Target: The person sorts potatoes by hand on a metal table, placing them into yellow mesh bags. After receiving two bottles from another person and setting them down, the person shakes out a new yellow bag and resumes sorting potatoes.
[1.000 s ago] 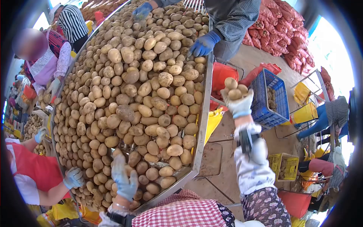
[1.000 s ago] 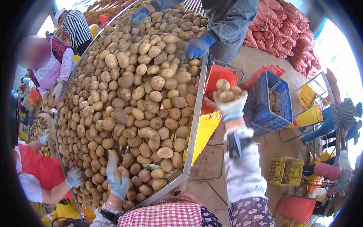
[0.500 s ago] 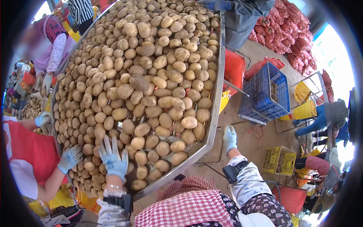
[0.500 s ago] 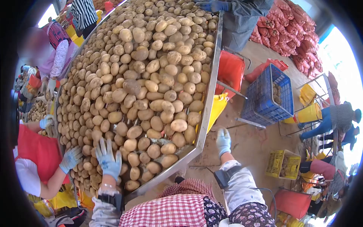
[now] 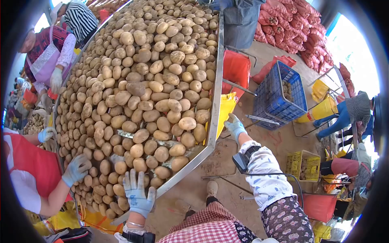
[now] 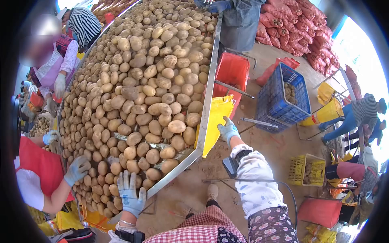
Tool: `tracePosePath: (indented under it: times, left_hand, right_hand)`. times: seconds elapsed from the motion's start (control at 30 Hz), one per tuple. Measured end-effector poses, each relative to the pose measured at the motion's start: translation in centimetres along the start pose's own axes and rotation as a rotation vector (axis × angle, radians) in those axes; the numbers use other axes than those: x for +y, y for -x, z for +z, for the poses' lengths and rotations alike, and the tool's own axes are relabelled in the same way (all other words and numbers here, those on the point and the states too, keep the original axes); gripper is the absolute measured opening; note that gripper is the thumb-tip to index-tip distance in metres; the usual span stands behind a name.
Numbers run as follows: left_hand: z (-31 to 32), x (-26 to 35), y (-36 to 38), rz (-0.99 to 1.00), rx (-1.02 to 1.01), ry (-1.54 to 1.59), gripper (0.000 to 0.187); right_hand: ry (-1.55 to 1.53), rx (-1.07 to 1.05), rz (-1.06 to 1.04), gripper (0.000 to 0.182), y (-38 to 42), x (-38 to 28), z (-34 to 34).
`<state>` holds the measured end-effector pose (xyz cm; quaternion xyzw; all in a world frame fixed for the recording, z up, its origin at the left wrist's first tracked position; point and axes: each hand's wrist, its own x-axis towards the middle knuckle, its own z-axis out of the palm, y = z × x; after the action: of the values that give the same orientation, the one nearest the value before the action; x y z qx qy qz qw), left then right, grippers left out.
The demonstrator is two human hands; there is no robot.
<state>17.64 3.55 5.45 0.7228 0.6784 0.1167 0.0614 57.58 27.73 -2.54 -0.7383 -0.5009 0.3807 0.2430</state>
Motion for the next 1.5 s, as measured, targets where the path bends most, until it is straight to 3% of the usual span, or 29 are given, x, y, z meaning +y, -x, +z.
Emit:
tracePosePath:
  times: [0.1, 0.2, 0.23, 0.33, 0.4, 0.43, 0.5, 0.53, 0.63, 0.67, 0.77, 0.83, 0.93, 0.97, 1.03, 1.1, 1.17, 1.23, 1.3, 1.5]
  left_hand:
    - [-0.4, 0.3, 0.1, -0.012, 0.056, -0.006, 0.063]
    - [-0.6, 0.5, -0.1, -0.042, 0.047, -0.014, 0.061]
    - [-0.5, 0.5, -0.1, -0.053, 0.053, -0.006, 0.060]
    - [-0.5, 0.9, -0.2, -0.075, 0.062, -0.032, 0.055]
    - [-0.8, 1.4, -0.4, -0.074, 0.071, -0.070, 0.052]
    - [-0.8, 1.5, -0.3, -0.083, 0.065, -0.076, 0.052]
    - [-0.6, 1.3, -0.4, -0.080, 0.073, -0.081, 0.050]
    - [-0.6, 1.3, -0.5, -0.082, 0.072, -0.084, 0.050]
    - [-0.7, 1.5, -0.5, -0.089, 0.051, -0.112, 0.049]
    - [-0.9, 1.6, -0.6, -0.093, 0.042, -0.119, 0.048]
    - [-1.1, 1.8, -0.7, -0.097, 0.030, -0.134, 0.047]
    - [-0.9, 1.7, -0.6, -0.099, 0.031, -0.140, 0.047]
    - [-0.7, 1.5, -0.4, -0.105, 0.035, -0.130, 0.049]
    - [-0.7, 1.5, -0.4, -0.102, 0.041, -0.132, 0.048]
    - [-0.8, 1.5, -0.5, -0.102, 0.047, -0.128, 0.048]
    - [-0.9, 1.8, -0.5, -0.112, 0.047, -0.133, 0.047]
    - [-0.8, 2.0, -0.6, -0.114, 0.068, -0.140, 0.046]
    - [-0.5, 1.7, -0.4, -0.099, 0.098, -0.159, 0.046]
    - [-0.4, 1.5, -0.1, -0.095, 0.102, -0.160, 0.046]
    - [-0.2, 1.2, 0.0, -0.069, 0.154, -0.161, 0.047]
  right_hand:
    - [0.053, -0.044, 0.014, 0.071, -5.8, 1.0, 1.3]
    - [0.087, 0.052, -0.028, 0.087, -9.5, 1.3, 3.5]
    - [0.109, 0.119, -0.077, 0.083, -10.6, 2.1, 4.9]
    - [-0.059, 0.026, -0.092, 0.075, -12.2, 3.5, 6.5]
    - [-0.148, -0.141, 0.105, 0.066, -11.1, 1.8, 5.2]
    - [-0.148, -0.153, 0.107, 0.066, -11.3, 2.3, 5.5]
    - [0.119, 0.147, -0.120, 0.058, -11.9, 4.1, 6.3]
    - [0.104, 0.337, -0.255, 0.056, -11.9, 4.3, 6.7]
    - [0.304, 0.362, -0.325, 0.056, -12.7, 4.5, 6.4]
    - [0.344, 0.398, -0.344, 0.049, -12.7, 4.1, 6.3]
    - [0.520, 0.218, -0.230, 0.039, -12.5, 2.5, 5.1]
    - [0.578, 0.317, -0.318, 0.034, -12.2, 3.3, 5.1]
    - [0.682, 0.249, -0.475, 0.039, -10.3, 3.3, 3.5]
    - [0.711, 0.140, -0.508, 0.037, -9.6, 2.8, 2.7]
    - [0.402, 0.108, -0.452, 0.035, -8.3, 3.8, 3.3]
    - [0.352, 0.168, -0.523, 0.031, -7.2, 4.1, 3.1]
    - [0.325, 0.137, -0.329, 0.030, -6.7, 4.2, 2.3]
    - [0.420, 0.012, -0.233, 0.028, -6.6, 4.2, 0.7]
    - [0.636, -0.169, 0.014, 0.027, -5.9, 4.6, -0.4]
    - [0.271, -0.175, 0.062, 0.032, -5.8, 14.2, 1.3]
